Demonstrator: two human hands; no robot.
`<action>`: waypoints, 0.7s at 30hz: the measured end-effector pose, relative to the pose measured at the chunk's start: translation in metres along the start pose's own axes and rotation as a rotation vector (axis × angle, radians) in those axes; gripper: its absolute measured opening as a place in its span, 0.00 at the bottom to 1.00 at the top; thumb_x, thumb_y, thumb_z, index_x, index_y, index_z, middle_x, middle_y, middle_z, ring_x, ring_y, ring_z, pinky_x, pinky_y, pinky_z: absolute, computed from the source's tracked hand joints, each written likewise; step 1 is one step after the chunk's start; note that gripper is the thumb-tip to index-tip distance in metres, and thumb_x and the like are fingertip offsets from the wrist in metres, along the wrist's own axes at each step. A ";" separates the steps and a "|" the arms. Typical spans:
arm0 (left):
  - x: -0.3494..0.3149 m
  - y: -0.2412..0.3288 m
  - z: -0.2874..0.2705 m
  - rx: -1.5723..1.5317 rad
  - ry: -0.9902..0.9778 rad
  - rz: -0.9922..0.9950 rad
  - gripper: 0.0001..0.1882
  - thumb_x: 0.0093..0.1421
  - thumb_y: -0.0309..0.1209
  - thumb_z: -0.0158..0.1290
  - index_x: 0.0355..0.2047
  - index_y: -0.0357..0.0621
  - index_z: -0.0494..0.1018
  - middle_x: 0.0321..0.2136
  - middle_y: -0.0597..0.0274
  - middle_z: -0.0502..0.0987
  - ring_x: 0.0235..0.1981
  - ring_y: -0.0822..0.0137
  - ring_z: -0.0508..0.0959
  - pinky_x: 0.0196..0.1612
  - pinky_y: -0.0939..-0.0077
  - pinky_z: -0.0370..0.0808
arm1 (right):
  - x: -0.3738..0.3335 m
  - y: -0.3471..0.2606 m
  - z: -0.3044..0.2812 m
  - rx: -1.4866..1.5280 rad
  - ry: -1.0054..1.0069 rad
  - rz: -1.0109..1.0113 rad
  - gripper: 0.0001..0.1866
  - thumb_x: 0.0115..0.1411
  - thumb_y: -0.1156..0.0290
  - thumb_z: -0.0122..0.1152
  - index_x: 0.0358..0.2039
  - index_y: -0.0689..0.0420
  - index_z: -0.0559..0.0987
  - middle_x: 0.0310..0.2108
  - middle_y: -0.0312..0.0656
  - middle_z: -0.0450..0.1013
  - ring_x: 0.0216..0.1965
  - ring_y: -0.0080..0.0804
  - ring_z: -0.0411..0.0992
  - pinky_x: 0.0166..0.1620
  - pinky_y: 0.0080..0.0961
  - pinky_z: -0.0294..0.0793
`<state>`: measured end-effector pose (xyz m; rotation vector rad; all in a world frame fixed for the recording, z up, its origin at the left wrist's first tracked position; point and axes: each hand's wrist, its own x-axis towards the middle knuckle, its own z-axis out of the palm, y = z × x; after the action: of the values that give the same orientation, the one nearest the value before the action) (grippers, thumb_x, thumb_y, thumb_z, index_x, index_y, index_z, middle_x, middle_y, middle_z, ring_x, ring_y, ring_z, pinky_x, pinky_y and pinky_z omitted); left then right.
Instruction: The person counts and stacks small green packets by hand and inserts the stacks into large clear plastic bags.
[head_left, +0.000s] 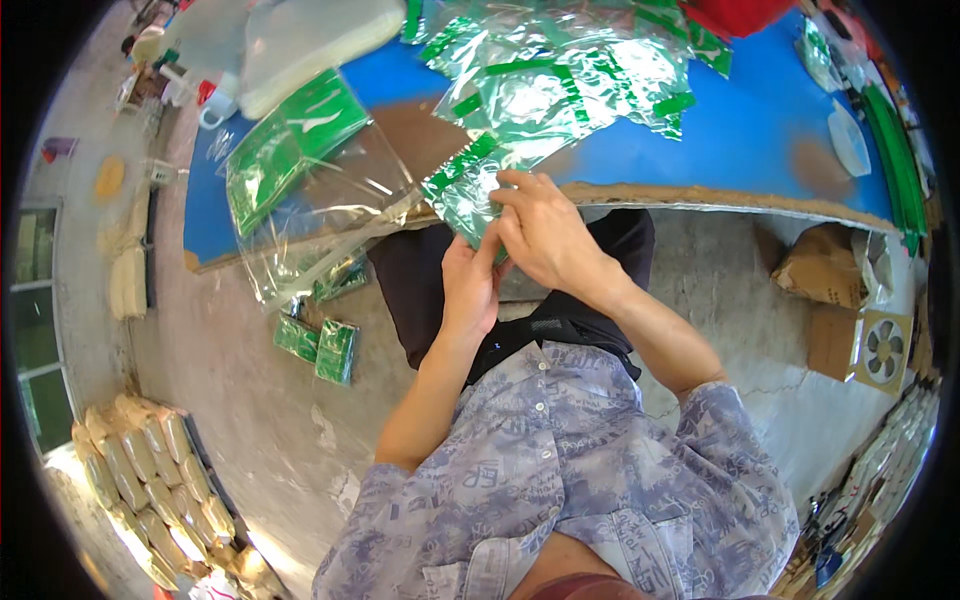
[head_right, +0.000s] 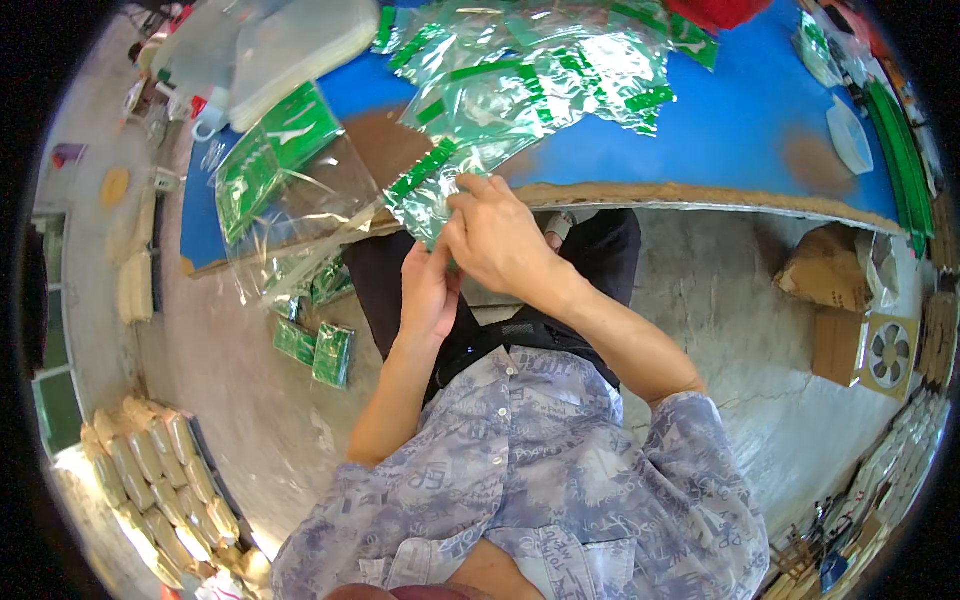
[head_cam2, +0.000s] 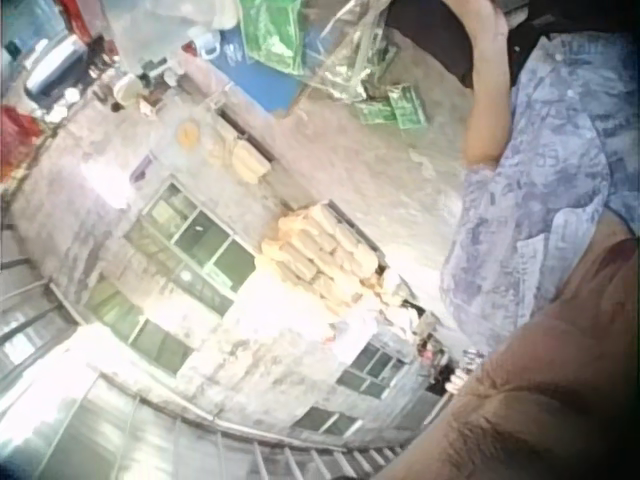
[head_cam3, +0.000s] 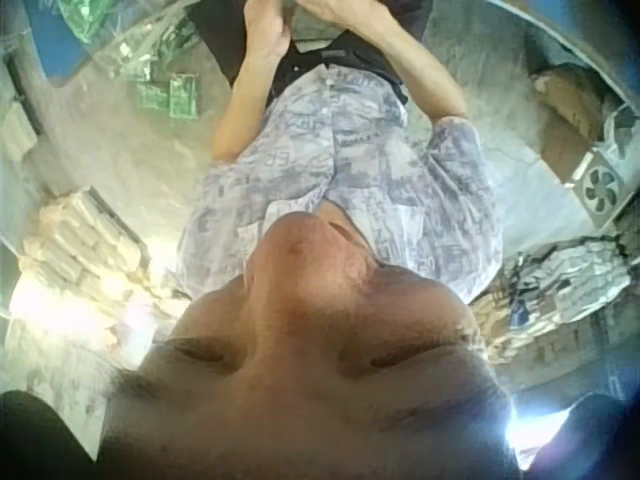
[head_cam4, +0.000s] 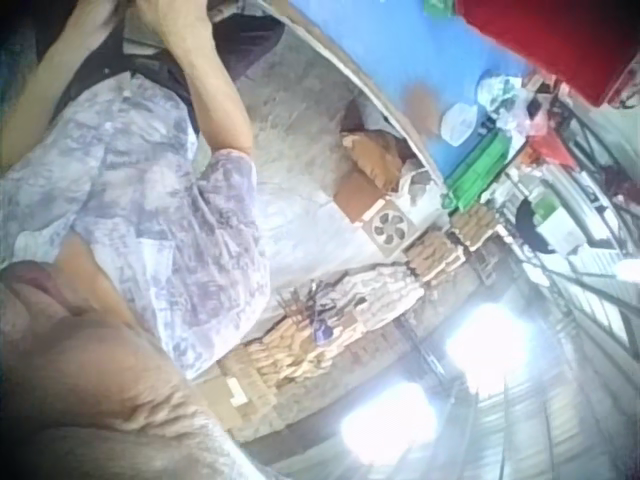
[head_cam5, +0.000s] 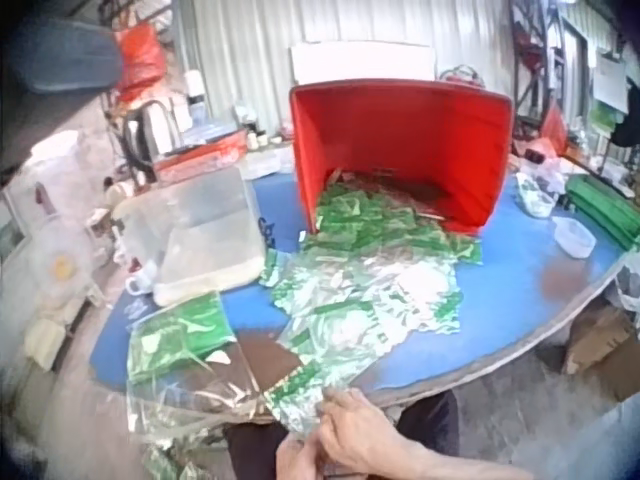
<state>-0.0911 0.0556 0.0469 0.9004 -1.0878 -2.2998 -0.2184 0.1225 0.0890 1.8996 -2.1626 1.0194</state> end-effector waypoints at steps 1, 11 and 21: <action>0.003 0.000 -0.004 -0.009 0.011 0.006 0.18 0.70 0.38 0.51 0.56 0.44 0.69 0.51 0.65 0.76 0.50 0.69 0.77 0.50 0.69 0.78 | 0.000 0.005 0.007 0.169 0.002 0.116 0.15 0.62 0.74 0.48 0.44 0.68 0.78 0.45 0.60 0.74 0.43 0.54 0.74 0.49 0.44 0.73; 0.005 0.015 -0.055 -0.181 0.008 -0.034 0.17 0.66 0.28 0.53 0.54 0.43 0.70 0.48 0.60 0.78 0.49 0.64 0.79 0.49 0.64 0.78 | 0.032 0.065 0.014 -0.315 0.116 0.070 0.23 0.67 0.54 0.51 0.52 0.59 0.75 0.59 0.54 0.67 0.62 0.59 0.62 0.63 0.55 0.59; 0.001 0.018 -0.053 -0.109 -0.003 0.016 0.23 0.62 0.21 0.57 0.57 0.35 0.67 0.52 0.59 0.75 0.52 0.66 0.76 0.57 0.70 0.72 | 0.017 0.038 0.002 0.499 -0.204 0.183 0.18 0.68 0.60 0.50 0.45 0.61 0.76 0.53 0.55 0.72 0.61 0.53 0.65 0.65 0.49 0.58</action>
<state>-0.0524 0.0173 0.0353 0.8434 -0.9565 -2.3233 -0.2555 0.1065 0.0798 2.1069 -2.4009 1.5914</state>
